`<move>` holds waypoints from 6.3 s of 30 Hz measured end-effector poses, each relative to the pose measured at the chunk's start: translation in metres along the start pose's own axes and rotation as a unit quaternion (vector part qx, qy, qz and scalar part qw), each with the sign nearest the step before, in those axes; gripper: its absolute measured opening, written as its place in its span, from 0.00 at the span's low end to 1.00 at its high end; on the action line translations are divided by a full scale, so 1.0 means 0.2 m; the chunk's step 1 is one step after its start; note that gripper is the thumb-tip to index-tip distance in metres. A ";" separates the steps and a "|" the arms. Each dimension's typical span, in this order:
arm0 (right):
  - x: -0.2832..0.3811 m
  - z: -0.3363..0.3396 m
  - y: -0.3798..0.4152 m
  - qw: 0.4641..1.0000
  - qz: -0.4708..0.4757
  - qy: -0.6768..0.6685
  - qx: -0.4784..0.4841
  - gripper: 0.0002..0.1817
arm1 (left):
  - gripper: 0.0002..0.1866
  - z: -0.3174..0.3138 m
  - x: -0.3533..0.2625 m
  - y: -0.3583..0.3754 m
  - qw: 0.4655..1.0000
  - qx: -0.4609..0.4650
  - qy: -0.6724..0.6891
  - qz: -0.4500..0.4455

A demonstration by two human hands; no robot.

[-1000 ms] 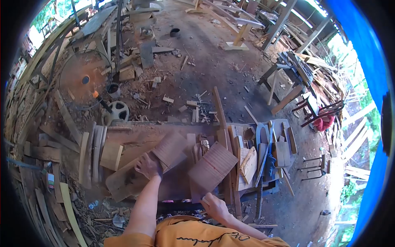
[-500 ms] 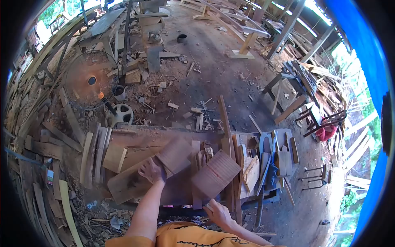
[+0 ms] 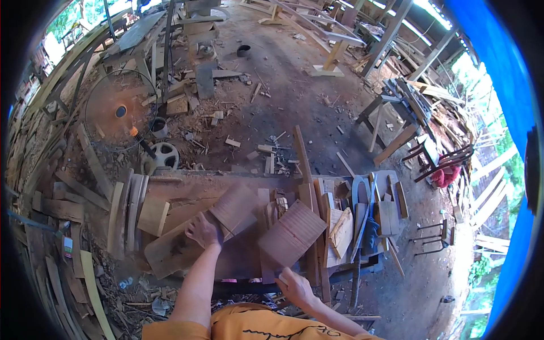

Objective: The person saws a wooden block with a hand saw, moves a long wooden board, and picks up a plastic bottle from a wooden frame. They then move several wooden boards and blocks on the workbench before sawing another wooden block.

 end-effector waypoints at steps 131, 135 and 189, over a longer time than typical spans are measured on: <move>0.14 -0.08 -0.08 0.997 -0.056 -0.042 -0.026 0.13 | 0.12 0.01 -0.07 -0.03 0.998 0.026 0.020 -0.054; 0.20 -0.36 -0.64 0.996 0.027 -0.024 -0.085 0.14 | 0.14 -0.03 -0.05 -0.03 0.997 -0.044 -0.022 -0.058; 0.21 -0.02 -0.29 0.999 0.026 0.013 -0.034 0.16 | 0.16 0.08 -0.09 -0.04 0.996 0.036 0.082 -0.020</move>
Point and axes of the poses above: each hand's wrist, its own y-axis away from the middle knuckle, its own z-axis out of the back of the hand, x = y × z, the point moved 5 cm from there along -y, towards the middle knuckle, and after that the axes turned 4 degrees about z, right-handed, at the moved point
